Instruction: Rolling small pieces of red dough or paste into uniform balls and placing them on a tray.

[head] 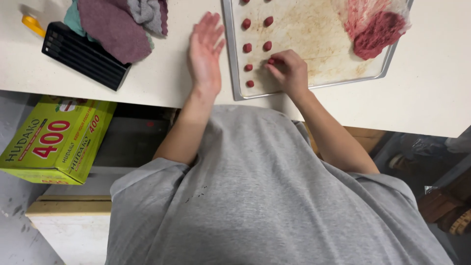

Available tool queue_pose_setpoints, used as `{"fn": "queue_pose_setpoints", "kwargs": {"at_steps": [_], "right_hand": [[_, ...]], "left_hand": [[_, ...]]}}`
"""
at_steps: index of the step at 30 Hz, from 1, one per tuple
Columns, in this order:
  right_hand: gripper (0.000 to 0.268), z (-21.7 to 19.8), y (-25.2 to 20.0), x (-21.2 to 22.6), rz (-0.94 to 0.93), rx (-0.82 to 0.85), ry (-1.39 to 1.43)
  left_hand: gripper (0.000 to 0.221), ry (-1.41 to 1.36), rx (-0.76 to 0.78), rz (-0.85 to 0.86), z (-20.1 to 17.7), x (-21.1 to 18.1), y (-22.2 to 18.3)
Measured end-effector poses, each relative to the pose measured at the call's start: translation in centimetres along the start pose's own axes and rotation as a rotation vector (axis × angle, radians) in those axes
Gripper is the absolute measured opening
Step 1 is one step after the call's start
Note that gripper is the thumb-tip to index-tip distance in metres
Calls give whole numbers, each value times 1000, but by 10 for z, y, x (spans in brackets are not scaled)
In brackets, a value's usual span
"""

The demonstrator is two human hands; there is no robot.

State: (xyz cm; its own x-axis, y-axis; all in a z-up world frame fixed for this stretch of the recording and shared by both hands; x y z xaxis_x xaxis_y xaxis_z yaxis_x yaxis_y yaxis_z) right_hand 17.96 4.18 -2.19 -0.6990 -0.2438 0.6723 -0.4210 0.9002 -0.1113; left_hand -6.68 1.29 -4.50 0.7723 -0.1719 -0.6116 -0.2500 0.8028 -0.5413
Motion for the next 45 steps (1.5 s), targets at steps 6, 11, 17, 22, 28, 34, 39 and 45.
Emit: {"fn": "queue_pose_setpoints", "kwargs": {"at_steps": [6, 11, 17, 22, 28, 34, 39, 45], "right_hand": [[27, 11, -2, 8, -229, -57, -266], [26, 3, -13, 15, -287, -57, -296], [21, 5, -20, 1, -249, -60, -260], [26, 4, -20, -6, -142, -41, -140], [16, 7, -25, -14, -109, -67, -46], [14, 1, -27, -3, -126, -85, -138], [17, -32, -58, -39, 149, -236, 251], [10, -49, -69, -63, 134, -172, 93]], "left_hand": [[60, -18, 49, 98, -22, -25, -17], [60, -19, 45, 118, -23, -28, -27], [63, -47, 52, 136, -28, -19, -26], [64, -71, 52, 149, -28, -17, -27], [61, -57, 10, 157, -33, -19, -29], [57, -91, 12, 170, -32, -17, -32], [58, -21, 52, 175, -26, -26, -38], [56, 65, 5, 94, -11, -17, -34]]}}
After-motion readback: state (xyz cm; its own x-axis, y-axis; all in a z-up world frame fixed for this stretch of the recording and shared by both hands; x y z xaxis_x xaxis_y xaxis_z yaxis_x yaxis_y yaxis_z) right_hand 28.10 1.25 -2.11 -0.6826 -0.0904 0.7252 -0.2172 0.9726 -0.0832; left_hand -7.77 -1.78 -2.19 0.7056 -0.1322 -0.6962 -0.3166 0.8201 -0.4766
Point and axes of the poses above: each hand's wrist, its own y-axis towards the middle knuckle, its own z-axis out of the palm, x = y × z, the point moved 4 cm from there along y, towards the middle knuckle, and after that the axes turned 8 degrees about -y, right-handed, at the moved point
